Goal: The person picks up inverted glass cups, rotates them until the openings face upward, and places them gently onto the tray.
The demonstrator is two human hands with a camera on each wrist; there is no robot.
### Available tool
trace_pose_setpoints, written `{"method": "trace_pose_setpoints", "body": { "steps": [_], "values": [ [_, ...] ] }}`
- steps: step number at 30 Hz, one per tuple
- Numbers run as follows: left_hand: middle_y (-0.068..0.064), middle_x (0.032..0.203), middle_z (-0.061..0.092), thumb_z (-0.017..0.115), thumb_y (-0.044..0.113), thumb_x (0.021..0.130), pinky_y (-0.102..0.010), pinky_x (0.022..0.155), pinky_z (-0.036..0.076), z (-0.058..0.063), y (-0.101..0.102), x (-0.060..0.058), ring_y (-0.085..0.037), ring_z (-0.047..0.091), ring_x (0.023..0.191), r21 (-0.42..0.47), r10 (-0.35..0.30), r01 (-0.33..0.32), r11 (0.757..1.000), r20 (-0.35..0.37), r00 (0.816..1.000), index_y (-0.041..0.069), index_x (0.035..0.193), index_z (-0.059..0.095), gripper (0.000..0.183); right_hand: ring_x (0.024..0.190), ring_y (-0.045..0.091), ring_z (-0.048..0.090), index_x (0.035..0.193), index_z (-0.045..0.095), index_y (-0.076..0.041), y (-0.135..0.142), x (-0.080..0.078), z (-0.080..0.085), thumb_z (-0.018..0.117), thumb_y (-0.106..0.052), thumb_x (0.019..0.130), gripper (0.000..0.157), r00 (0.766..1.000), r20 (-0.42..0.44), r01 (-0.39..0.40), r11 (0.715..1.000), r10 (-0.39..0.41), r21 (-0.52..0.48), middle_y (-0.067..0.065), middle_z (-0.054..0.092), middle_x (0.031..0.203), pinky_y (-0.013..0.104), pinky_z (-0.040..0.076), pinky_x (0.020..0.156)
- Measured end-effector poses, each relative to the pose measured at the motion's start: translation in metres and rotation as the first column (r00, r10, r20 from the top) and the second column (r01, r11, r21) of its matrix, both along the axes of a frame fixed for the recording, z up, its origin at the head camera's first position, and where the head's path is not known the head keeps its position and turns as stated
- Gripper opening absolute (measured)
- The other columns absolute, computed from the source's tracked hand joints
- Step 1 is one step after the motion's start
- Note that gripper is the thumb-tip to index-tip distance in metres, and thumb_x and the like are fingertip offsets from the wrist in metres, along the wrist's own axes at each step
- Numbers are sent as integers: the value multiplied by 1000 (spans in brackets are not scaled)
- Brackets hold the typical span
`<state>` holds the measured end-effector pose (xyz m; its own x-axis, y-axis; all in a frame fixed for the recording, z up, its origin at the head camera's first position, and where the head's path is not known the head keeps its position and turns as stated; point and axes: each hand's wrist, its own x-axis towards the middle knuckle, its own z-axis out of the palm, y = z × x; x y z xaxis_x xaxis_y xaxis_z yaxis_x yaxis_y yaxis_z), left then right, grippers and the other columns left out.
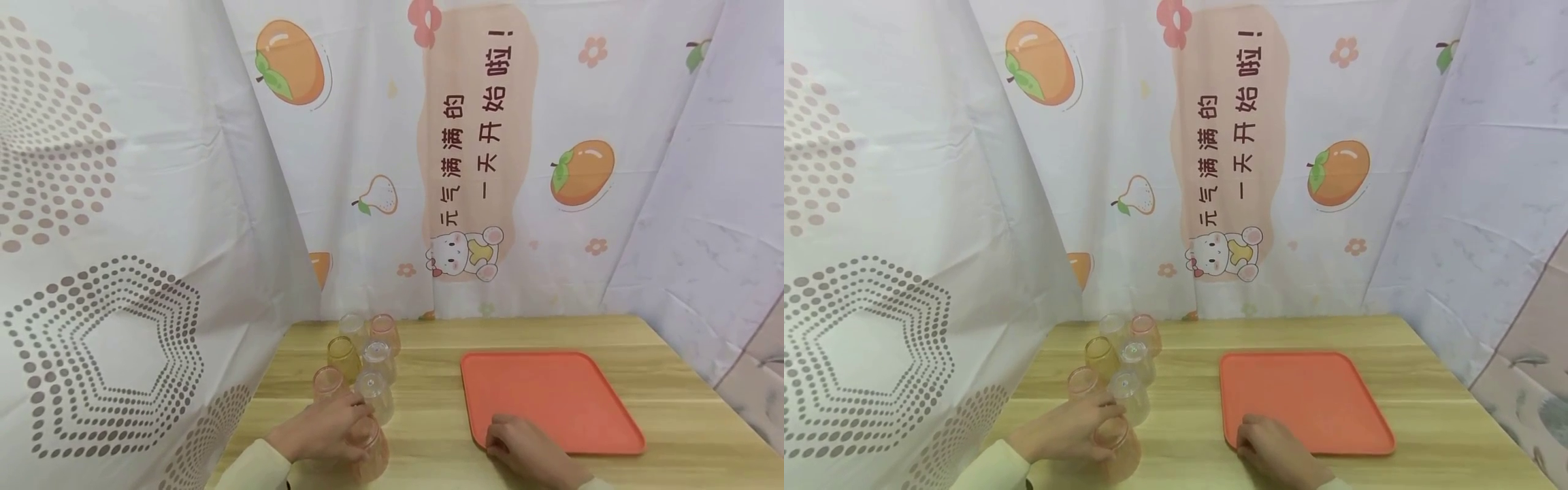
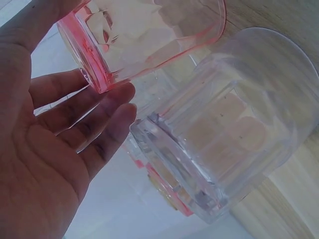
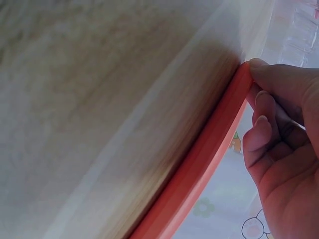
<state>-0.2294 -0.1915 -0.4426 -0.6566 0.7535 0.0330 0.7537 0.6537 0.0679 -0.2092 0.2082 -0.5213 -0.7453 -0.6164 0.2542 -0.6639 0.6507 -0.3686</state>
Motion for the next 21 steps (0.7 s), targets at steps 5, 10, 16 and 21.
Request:
{"method": "trace_pose_setpoints", "body": {
  "steps": [5,10,16,21],
  "values": [
    [7,113,61,82,45,80,-26,81,52,1,1,0,-8,56,103,-3,-10,10,1000,-8,1000,15,116,70,48,75,-6,53,83,70,-21,1,-1,-1,81,-13,88,15,1000,8,-2,1000,2,-6,-20,55,83,21,49,62],
    [6,113,61,80,46,82,-25,81,52,2,2,0,-8,55,103,-7,-23,23,1000,7,1000,14,116,70,48,74,-6,52,83,70,-21,1,0,-2,81,-15,88,14,1000,19,12,1000,-12,8,-21,54,83,22,49,62],
    [7,110,61,81,49,83,-24,77,51,6,4,0,-5,54,99,-2,-24,24,1000,53,998,15,113,70,47,75,-6,53,83,70,-20,1,0,-1,82,-15,88,13,1000,17,17,1000,-17,0,-20,55,82,22,49,62],
    [7,104,61,80,52,82,-21,71,49,8,6,1,-2,52,92,-13,-38,38,999,23,999,16,108,71,44,74,-6,52,83,70,-21,0,1,1,82,-13,86,15,1000,6,16,1000,-16,1,-19,55,81,21,49,62]
  ]
}}
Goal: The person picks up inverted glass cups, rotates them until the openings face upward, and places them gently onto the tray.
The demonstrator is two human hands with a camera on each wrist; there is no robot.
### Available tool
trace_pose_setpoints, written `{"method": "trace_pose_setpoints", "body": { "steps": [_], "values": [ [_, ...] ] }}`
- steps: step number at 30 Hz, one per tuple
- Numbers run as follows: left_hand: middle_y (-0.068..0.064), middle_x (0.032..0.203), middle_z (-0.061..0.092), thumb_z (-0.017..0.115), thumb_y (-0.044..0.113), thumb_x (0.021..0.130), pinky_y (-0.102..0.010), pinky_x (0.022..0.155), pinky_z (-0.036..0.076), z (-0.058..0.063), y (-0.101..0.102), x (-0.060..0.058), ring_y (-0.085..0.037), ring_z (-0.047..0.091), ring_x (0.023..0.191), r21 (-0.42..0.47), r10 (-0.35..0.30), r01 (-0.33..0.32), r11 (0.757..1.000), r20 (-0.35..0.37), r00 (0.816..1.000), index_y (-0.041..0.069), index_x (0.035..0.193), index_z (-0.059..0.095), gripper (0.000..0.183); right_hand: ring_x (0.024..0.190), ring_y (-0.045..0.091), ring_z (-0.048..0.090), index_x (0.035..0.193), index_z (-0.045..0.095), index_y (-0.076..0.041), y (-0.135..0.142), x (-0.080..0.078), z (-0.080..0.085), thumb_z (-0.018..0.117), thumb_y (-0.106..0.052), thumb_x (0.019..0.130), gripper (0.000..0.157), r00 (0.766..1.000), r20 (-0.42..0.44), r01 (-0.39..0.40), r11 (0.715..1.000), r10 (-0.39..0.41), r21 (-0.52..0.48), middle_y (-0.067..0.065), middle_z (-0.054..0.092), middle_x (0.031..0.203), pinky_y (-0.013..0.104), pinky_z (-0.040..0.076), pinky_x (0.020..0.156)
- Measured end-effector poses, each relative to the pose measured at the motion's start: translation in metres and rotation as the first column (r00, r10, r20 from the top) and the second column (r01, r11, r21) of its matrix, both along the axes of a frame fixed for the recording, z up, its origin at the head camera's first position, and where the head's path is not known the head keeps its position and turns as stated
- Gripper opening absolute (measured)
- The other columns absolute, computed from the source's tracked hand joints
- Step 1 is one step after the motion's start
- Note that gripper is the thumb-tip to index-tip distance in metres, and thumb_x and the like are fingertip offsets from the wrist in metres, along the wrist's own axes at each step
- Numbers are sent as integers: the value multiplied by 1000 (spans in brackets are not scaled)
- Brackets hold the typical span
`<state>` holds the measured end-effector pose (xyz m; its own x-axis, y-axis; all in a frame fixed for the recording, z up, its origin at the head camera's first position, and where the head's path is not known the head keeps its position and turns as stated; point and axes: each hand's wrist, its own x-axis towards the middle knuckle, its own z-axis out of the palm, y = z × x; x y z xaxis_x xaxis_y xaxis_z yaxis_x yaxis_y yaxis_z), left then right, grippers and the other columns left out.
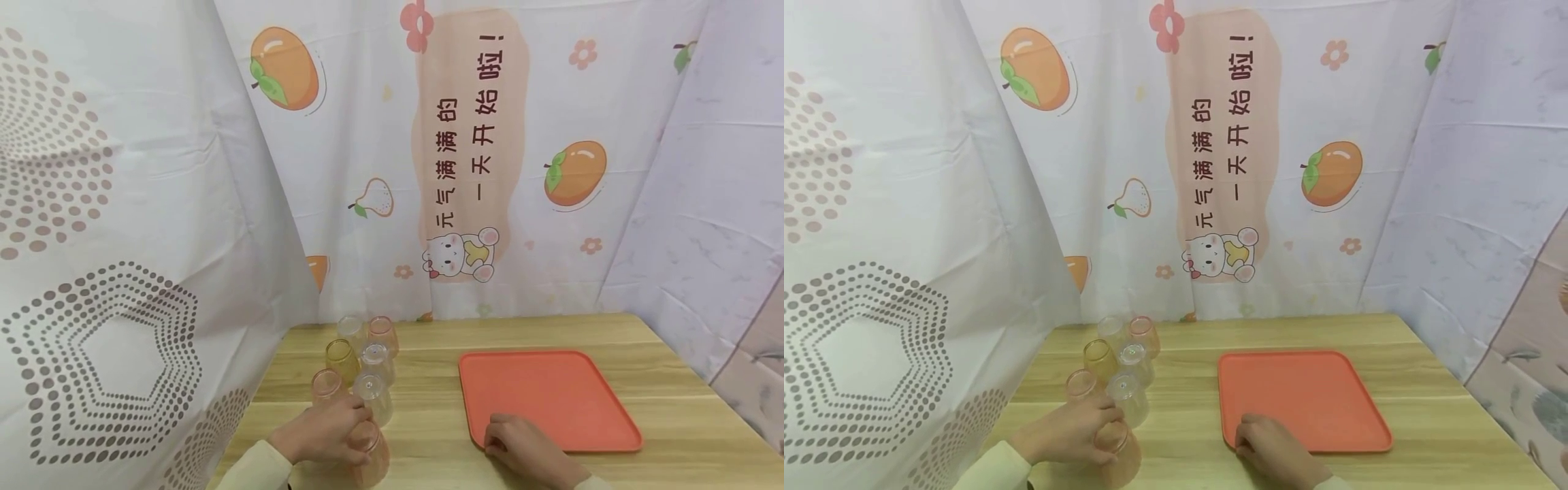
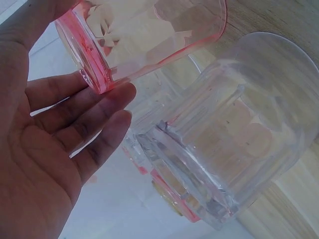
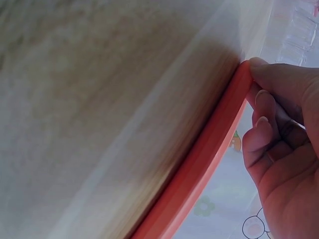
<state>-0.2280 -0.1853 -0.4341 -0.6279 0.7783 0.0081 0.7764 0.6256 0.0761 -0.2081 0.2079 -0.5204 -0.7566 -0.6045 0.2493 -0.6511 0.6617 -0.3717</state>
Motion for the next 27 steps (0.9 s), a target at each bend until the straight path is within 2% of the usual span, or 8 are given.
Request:
{"method": "trace_pose_setpoints", "body": {
  "steps": [6,10,18,23,27],
  "values": [
    [10,95,58,81,53,81,-16,64,43,-1,2,0,1,46,81,14,-6,7,1000,-65,998,18,102,71,41,73,-6,53,82,70,-22,-1,0,2,83,-11,85,18,1000,-1,3,1000,-3,9,-19,55,81,21,49,61],
    [9,97,60,80,55,82,-15,63,43,-2,2,0,2,48,80,65,-15,21,998,-91,996,18,103,72,44,73,-6,53,82,70,-22,-1,-1,2,83,-11,85,18,1000,-10,-2,1000,2,8,-19,55,81,21,49,61],
    [12,100,59,77,58,84,-13,59,42,-8,7,-1,4,47,75,156,10,-1,988,-60,998,21,108,70,45,74,-6,54,82,70,-21,-1,-1,2,83,-10,85,17,1000,-25,-5,1000,5,16,-19,55,82,21,50,62],
    [11,105,62,77,58,85,-15,68,47,-10,9,-2,2,54,84,205,13,5,979,-87,996,19,111,70,47,74,-6,54,81,69,-21,-1,-1,1,84,-9,83,19,998,-59,-11,1000,12,16,-19,55,81,21,49,61],
    [8,111,64,75,57,88,-19,76,51,-10,10,-2,-3,59,95,239,5,11,971,-65,998,16,115,70,50,74,-6,54,81,69,-21,-2,0,2,84,-9,83,19,998,-63,-14,1000,15,16,-19,55,81,20,49,61]
  ]
}}
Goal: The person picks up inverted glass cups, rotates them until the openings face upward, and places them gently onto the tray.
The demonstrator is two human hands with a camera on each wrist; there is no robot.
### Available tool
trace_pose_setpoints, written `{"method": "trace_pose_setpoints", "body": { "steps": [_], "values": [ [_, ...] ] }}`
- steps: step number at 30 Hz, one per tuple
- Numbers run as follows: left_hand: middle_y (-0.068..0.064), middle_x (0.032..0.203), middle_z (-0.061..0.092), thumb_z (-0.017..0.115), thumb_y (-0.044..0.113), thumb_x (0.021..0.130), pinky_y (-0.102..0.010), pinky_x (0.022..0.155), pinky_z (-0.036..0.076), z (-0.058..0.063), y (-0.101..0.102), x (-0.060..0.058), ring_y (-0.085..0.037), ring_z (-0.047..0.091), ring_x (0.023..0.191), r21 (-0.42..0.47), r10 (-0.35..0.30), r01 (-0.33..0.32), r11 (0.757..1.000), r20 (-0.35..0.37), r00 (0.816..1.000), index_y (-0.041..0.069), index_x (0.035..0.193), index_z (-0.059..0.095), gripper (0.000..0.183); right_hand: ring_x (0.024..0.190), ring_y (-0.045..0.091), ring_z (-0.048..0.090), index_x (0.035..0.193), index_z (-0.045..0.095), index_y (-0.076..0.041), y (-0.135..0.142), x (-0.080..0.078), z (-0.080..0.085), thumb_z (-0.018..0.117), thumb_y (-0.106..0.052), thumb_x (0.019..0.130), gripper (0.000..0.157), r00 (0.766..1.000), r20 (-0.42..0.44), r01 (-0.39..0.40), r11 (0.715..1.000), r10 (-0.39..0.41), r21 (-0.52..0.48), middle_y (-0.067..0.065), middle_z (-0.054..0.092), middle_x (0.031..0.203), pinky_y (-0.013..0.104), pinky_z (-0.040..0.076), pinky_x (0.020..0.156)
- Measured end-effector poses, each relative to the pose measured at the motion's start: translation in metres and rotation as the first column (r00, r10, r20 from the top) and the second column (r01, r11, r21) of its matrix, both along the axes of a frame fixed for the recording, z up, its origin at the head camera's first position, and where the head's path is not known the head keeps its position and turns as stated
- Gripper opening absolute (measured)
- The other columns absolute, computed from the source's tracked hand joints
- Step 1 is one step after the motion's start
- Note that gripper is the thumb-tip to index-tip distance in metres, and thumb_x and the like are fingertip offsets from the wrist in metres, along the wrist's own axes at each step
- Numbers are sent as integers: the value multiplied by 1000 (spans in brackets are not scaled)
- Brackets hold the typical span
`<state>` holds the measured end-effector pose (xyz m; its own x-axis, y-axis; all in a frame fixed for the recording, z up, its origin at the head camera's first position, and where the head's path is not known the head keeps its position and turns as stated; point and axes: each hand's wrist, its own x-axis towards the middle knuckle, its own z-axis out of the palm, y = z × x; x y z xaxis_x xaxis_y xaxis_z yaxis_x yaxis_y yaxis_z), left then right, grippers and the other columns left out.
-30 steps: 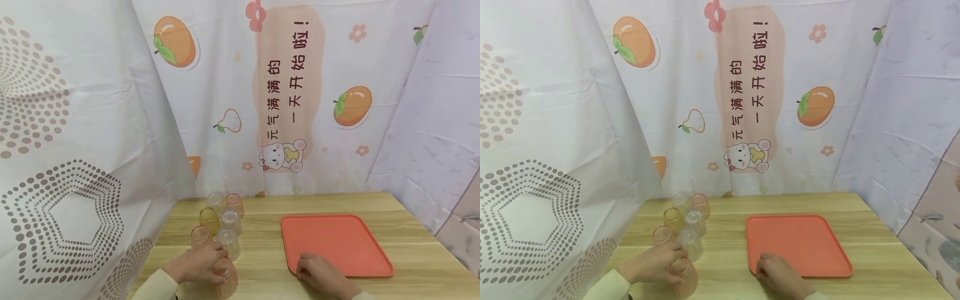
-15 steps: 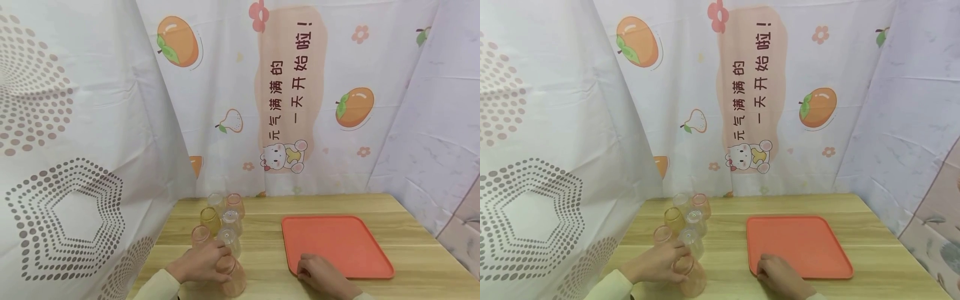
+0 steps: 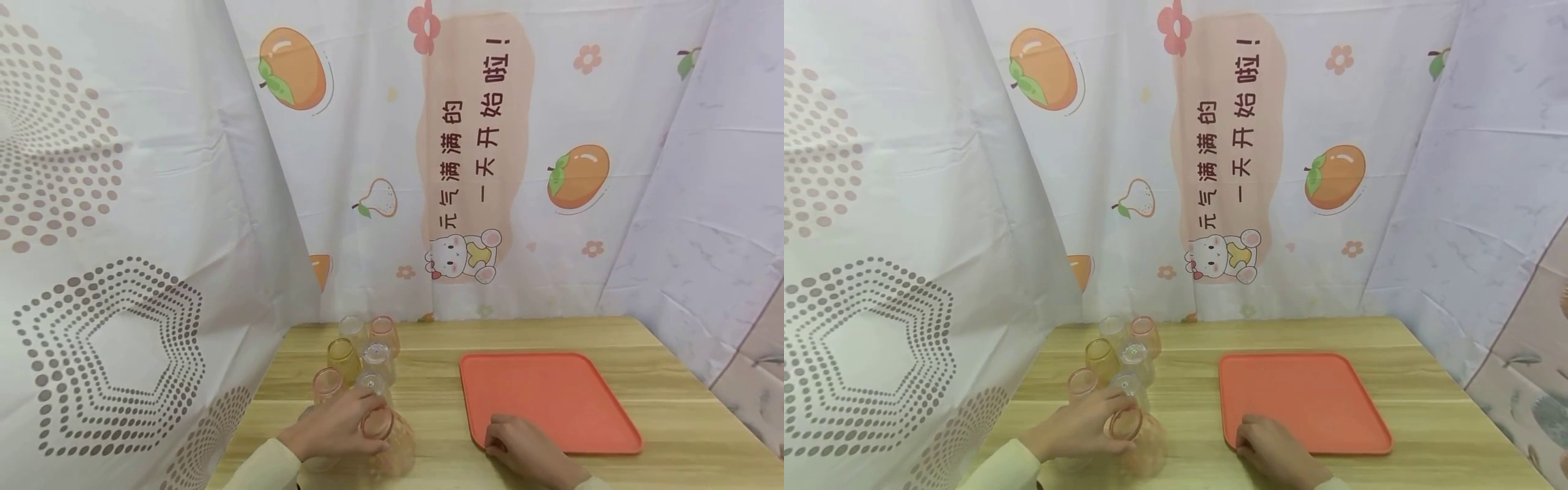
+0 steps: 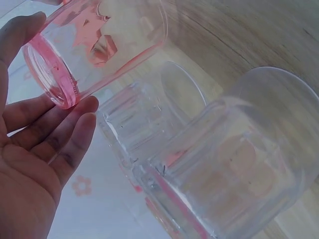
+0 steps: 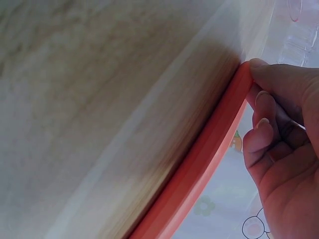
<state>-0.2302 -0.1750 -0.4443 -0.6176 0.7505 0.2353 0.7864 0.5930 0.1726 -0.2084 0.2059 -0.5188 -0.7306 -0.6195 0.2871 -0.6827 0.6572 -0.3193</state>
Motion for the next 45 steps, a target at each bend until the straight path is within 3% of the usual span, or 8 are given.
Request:
{"method": "trace_pose_setpoints", "body": {
  "steps": [15,24,30,35,45],
  "values": [
    [5,117,66,70,55,93,-23,81,54,-1,9,-3,-10,61,103,78,1,-7,997,79,997,14,121,69,49,74,-6,53,83,71,-19,2,3,2,81,-15,89,13,998,62,16,1000,-17,14,-19,55,82,21,49,62],
    [5,113,68,75,51,90,-24,82,53,-4,15,-4,-6,60,102,102,2,2,995,-38,999,16,118,70,44,73,-6,53,81,70,-19,1,2,1,83,-12,85,16,1000,15,19,1000,-19,8,-19,54,81,21,49,61],
    [5,114,66,73,56,90,-23,80,53,-5,18,-4,-6,59,100,114,20,-14,993,-50,999,17,120,70,49,73,-6,52,81,69,-21,0,2,0,83,-12,85,18,1000,-22,14,1000,-14,13,-19,53,81,21,48,60],
    [2,115,66,73,55,91,-22,79,53,-6,20,-3,-7,61,99,129,10,-8,992,-16,1000,14,122,69,52,73,-6,52,83,70,-21,1,3,0,82,-14,88,15,1000,-1,17,1000,-17,23,-19,54,82,20,48,60],
    [1,125,65,74,57,89,-29,84,56,-8,26,-3,-14,63,109,136,60,-70,988,71,996,13,128,67,59,73,-5,51,83,70,-22,0,4,-2,81,-13,88,15,1000,6,16,1000,-16,24,-19,54,82,20,47,60]
  ]
}}
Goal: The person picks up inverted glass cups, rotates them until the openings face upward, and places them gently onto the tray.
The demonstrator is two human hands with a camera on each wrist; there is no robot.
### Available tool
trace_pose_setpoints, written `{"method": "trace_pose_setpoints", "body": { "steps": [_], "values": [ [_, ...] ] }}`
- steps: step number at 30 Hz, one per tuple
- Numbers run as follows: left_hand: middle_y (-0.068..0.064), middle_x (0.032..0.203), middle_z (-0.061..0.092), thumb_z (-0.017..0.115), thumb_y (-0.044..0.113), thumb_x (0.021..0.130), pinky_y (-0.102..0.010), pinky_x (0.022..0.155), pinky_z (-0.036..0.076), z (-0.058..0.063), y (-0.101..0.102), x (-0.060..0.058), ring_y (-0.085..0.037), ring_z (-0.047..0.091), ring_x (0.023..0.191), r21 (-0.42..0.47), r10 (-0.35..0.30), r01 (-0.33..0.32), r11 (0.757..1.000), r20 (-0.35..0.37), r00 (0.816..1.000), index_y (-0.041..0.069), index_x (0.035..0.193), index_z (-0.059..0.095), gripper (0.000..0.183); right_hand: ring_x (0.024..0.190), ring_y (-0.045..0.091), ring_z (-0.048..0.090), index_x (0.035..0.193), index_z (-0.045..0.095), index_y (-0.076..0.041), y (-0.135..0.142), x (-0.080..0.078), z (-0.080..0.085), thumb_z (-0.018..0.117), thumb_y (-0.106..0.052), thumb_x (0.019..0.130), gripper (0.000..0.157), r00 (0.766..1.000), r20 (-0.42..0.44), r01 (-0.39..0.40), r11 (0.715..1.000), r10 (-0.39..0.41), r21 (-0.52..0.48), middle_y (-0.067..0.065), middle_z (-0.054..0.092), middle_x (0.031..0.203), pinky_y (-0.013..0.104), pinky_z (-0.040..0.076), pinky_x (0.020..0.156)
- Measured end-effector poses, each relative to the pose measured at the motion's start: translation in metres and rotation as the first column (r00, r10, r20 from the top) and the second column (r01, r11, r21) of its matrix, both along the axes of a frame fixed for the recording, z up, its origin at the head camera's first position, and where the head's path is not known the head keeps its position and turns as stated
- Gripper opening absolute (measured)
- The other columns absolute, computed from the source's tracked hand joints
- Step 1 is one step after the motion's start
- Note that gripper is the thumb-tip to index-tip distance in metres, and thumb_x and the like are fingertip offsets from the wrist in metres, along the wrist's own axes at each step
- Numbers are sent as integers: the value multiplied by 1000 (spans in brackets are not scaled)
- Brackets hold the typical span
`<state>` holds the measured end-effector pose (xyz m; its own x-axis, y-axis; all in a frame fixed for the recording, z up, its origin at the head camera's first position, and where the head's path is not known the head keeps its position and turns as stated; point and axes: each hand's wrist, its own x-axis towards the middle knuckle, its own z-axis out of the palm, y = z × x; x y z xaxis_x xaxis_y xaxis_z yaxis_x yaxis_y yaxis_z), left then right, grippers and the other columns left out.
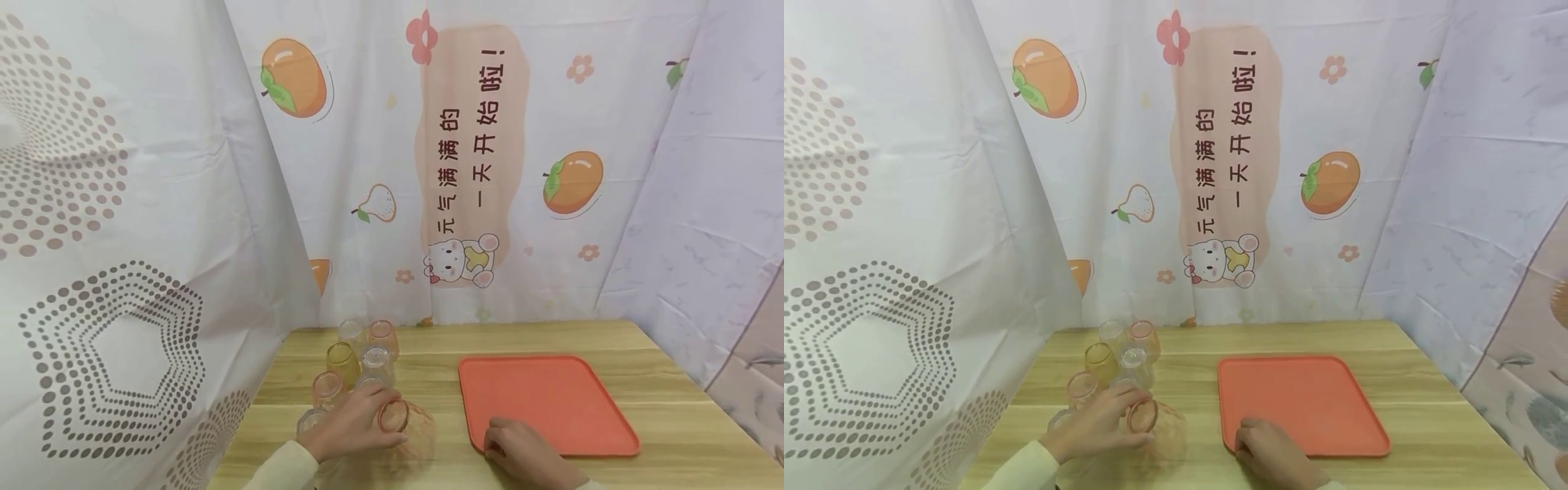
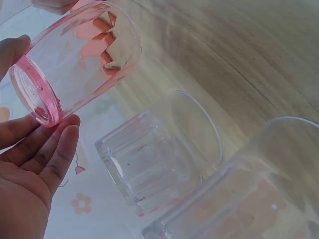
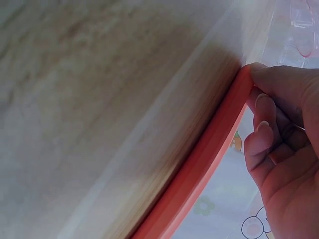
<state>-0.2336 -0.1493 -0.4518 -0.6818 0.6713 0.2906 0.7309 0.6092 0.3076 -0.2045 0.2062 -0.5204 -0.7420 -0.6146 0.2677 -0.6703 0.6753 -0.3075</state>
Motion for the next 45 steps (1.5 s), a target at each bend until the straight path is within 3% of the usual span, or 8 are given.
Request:
{"method": "trace_pose_setpoints", "body": {
  "steps": [12,22,31,35,40,42,45],
  "values": [
    [2,126,65,74,57,90,-38,94,53,-5,13,-1,-17,61,115,43,27,-26,999,-22,999,14,129,68,59,72,-5,51,82,70,-22,0,0,-2,82,-9,86,18,999,29,21,1000,-21,3,-19,53,81,21,47,60],
    [2,123,66,73,58,90,-32,89,55,-12,24,-4,-12,62,109,71,13,-14,997,11,1000,11,128,68,60,74,-5,52,83,71,-20,2,-1,-3,81,-15,89,13,1000,16,8,1000,-8,-5,-18,55,83,21,48,61],
    [6,118,66,75,54,90,-23,85,52,-19,31,-5,-5,58,103,86,-19,19,996,-3,1000,13,128,67,56,75,-3,54,88,73,-20,2,-2,-3,82,-14,87,10,990,136,38,995,-26,-90,-19,57,84,24,49,62],
    [3,118,66,75,54,90,-23,84,52,-19,34,-4,-6,59,102,95,-33,33,995,-7,999,14,129,66,56,72,-2,54,92,76,-18,-1,-1,2,78,-21,92,4,956,291,103,974,-41,-201,-18,60,84,25,48,60],
    [2,123,66,76,51,91,-21,82,52,-19,39,-5,-7,62,99,138,-38,41,990,-26,999,12,129,65,55,71,6,60,97,76,-15,-9,0,8,65,-30,102,20,883,469,195,914,-6,-356,-6,68,86,27,50,61],
    [1,124,66,75,51,91,-19,79,52,-20,41,-5,-7,62,97,158,-35,42,987,-42,998,11,129,65,56,73,12,63,99,76,-10,-12,1,10,61,-30,105,26,851,524,221,884,32,-412,1,70,87,28,52,62],
    [-1,122,66,76,50,91,-18,77,52,-21,43,-5,-9,64,93,195,-43,54,979,-63,997,9,128,65,56,72,18,64,100,75,-4,-17,3,10,60,-30,105,31,782,617,286,834,81,-472,7,70,86,31,54,60]
  ]
}}
